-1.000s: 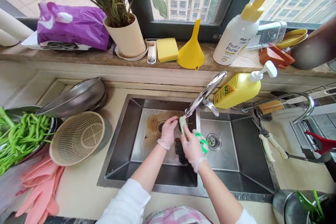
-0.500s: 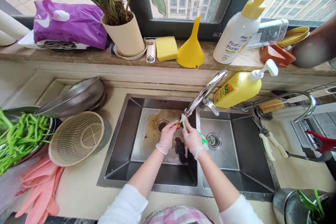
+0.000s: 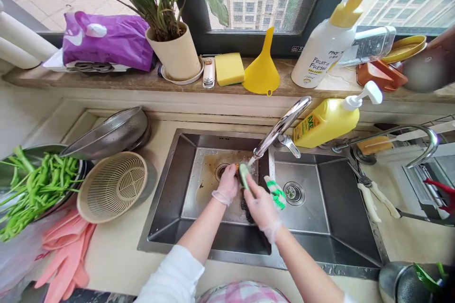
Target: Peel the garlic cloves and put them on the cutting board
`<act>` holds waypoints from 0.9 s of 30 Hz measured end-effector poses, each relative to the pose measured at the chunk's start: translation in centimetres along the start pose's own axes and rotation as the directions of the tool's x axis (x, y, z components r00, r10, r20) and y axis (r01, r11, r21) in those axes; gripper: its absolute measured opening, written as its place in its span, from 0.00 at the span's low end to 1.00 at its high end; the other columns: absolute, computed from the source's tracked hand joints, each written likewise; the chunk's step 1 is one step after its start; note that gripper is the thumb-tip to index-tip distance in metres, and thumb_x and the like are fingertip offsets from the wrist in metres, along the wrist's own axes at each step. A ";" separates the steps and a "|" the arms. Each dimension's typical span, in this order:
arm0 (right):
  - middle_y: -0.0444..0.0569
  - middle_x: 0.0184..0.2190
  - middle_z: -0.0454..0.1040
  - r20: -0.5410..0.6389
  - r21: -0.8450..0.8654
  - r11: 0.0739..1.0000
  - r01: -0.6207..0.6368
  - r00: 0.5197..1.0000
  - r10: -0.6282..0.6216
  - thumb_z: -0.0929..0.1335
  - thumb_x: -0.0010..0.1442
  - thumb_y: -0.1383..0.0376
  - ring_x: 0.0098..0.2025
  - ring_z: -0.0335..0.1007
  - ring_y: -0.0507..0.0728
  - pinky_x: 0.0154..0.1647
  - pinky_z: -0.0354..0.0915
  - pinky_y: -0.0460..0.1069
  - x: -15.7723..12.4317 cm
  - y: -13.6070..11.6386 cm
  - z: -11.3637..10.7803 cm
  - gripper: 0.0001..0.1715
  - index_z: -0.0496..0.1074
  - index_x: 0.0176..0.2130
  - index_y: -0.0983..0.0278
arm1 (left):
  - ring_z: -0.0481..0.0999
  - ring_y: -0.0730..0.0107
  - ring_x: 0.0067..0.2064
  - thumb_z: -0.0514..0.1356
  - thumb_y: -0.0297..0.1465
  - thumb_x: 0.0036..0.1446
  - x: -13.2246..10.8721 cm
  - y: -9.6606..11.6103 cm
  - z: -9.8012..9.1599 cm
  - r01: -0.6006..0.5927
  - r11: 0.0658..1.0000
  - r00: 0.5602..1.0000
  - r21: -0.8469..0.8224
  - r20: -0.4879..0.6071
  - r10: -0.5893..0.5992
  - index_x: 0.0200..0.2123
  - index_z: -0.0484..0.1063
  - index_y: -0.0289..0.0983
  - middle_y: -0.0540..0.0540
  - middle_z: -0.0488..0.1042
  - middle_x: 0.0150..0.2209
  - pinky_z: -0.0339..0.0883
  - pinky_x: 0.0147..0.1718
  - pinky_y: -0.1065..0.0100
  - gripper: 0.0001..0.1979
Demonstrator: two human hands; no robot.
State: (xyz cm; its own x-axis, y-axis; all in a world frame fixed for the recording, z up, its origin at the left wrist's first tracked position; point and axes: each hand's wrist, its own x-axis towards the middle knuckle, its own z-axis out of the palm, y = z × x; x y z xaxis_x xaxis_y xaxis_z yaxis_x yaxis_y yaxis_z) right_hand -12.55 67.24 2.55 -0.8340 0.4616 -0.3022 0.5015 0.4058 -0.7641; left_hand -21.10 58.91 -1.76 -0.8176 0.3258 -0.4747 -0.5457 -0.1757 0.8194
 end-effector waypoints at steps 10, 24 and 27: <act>0.48 0.47 0.77 0.023 0.127 0.991 0.032 0.999 -0.035 0.61 0.59 0.64 0.47 0.73 0.56 0.48 0.67 0.48 0.1 -0.4 0.4 0.32 0.61 0.62 0.55 | 0.69 0.70 0.32 0.64 0.42 0.49 0.7 0.5 -0.8 0.046 0.991 0.999 -0.123 -0.006 -0.047 0.28 0.67 0.38 0.50 0.70 0.28 0.64 0.35 0.66 0.14; 0.50 0.46 0.77 -0.070 0.224 0.973 -0.050 0.995 0.067 0.61 0.60 0.58 0.45 0.74 0.56 0.43 0.70 0.48 -0.5 0.4 0.2 0.31 0.64 0.61 0.61 | 0.74 0.63 0.42 0.70 0.33 0.43 -0.5 1.0 0.0 0.008 0.998 0.998 -0.059 0.055 -0.004 0.40 0.74 0.37 0.43 0.76 0.40 0.65 0.44 0.62 0.19; 0.49 0.38 0.78 -0.065 0.198 0.978 -0.065 0.995 0.079 0.60 0.60 0.57 0.33 0.73 0.53 0.33 0.70 0.46 -0.8 1.3 0.4 0.32 0.63 0.62 0.60 | 0.74 0.64 0.41 0.71 0.28 0.38 -0.7 1.3 0.1 -0.050 0.998 0.998 0.035 -0.043 0.051 0.37 0.73 0.36 0.45 0.76 0.38 0.63 0.46 0.61 0.19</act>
State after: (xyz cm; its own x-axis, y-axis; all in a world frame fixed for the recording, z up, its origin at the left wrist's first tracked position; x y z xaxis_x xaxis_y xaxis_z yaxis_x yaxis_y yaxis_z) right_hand -11.35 67.08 1.50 -0.7753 0.5421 -0.3241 0.4989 0.2108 -0.8406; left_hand -21.17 58.55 -0.31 -0.8517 0.2761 -0.4455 -0.4975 -0.1588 0.8528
